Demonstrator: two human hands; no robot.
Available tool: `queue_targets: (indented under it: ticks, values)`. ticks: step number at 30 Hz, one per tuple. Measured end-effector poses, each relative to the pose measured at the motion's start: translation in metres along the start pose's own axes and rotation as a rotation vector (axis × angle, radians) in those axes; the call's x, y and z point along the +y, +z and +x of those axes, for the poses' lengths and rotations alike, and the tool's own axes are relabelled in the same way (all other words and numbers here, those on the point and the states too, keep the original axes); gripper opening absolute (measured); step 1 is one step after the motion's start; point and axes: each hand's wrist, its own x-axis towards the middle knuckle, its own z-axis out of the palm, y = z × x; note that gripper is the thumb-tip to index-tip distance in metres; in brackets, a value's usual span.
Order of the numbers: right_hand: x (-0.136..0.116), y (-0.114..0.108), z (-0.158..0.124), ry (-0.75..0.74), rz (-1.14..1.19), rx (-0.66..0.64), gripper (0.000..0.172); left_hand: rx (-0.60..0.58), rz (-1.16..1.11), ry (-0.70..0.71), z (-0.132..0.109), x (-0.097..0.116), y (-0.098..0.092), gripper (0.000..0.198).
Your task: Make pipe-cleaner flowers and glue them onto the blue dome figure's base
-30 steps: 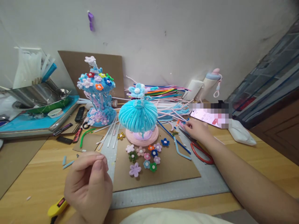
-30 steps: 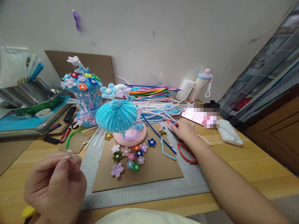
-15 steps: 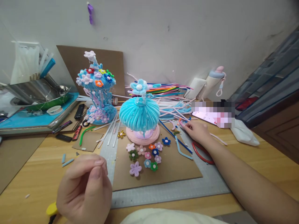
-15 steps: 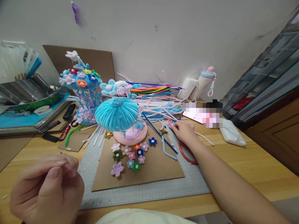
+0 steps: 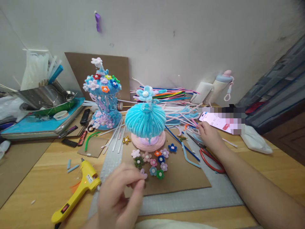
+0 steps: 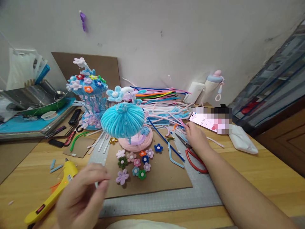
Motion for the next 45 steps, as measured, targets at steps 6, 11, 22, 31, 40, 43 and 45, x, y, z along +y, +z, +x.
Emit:
queue_targets:
  ticks: [6,11,22,31,40,43,45]
  values:
    - [0.004,0.008,0.0,-0.04,0.168,0.014,0.025,-0.401,0.143,0.154,0.003,0.004,0.013,0.016]
    - [0.008,0.01,-0.001,-0.036,0.309,0.073,0.023,-0.426,0.201,0.255,0.002,0.003,0.014,0.02]
    - [0.001,0.002,-0.002,-0.246,0.204,0.073,0.024,-0.454,0.232,0.258,-0.001,0.003,0.014,0.016]
    - [-0.032,-0.004,0.001,-0.235,-0.144,-0.112,0.026,-0.463,0.244,0.27,0.0,-0.001,0.017,0.015]
    - [-0.068,0.022,0.031,-0.197,-0.359,-0.207,0.021,-0.253,0.091,0.36,-0.007,0.004,-0.005,0.014]
    - [-0.068,0.014,0.034,-0.204,-0.394,-0.184,0.019,-0.137,0.052,0.336,-0.01,0.005,-0.004,0.015]
    - [-0.067,0.0,0.03,-0.211,-0.402,-0.163,0.018,-0.131,0.026,0.313,-0.011,0.005,-0.001,0.019]
